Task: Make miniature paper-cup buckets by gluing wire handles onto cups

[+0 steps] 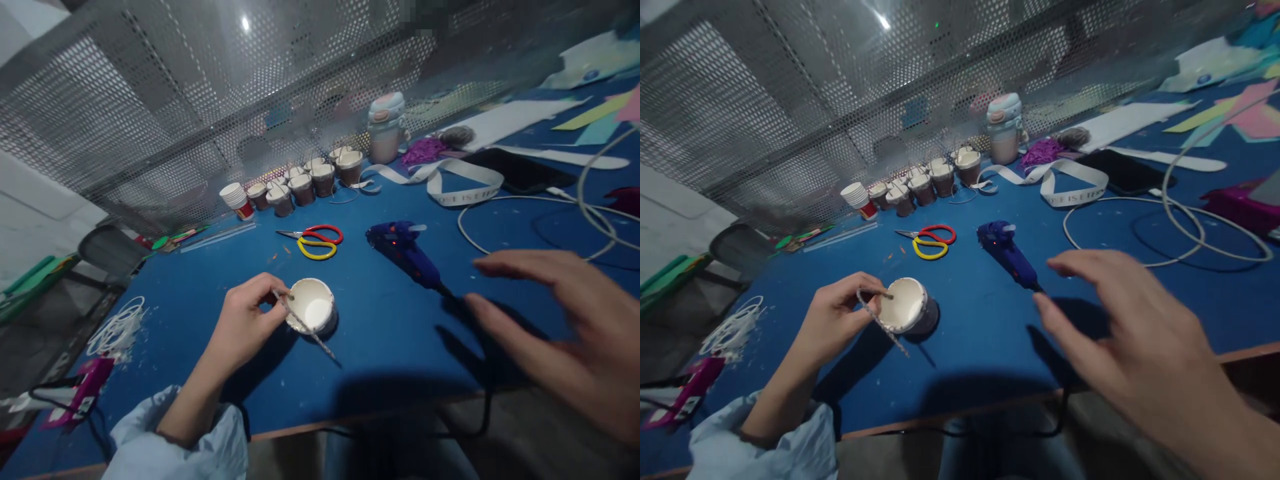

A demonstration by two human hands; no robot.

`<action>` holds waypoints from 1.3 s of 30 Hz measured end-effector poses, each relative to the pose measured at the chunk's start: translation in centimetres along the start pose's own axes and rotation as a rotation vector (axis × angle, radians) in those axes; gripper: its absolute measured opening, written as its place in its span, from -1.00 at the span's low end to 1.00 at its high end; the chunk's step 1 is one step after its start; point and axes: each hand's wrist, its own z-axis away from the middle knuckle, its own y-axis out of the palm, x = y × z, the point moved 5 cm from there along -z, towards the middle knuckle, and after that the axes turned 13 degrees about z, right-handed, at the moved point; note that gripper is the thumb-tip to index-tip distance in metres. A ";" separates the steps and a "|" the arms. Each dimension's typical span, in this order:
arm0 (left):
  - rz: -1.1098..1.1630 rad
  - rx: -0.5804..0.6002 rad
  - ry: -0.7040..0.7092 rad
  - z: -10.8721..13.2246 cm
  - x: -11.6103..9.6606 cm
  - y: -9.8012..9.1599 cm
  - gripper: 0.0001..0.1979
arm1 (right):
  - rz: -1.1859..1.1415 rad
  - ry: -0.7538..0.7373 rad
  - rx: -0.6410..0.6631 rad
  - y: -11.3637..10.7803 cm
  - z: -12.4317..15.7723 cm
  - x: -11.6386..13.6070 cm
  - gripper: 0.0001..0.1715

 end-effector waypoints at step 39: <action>0.028 0.027 -0.133 -0.4 0.3 -0.1 -0.90 | -0.205 -0.386 0.188 8.9 -2.3 11.5 -0.30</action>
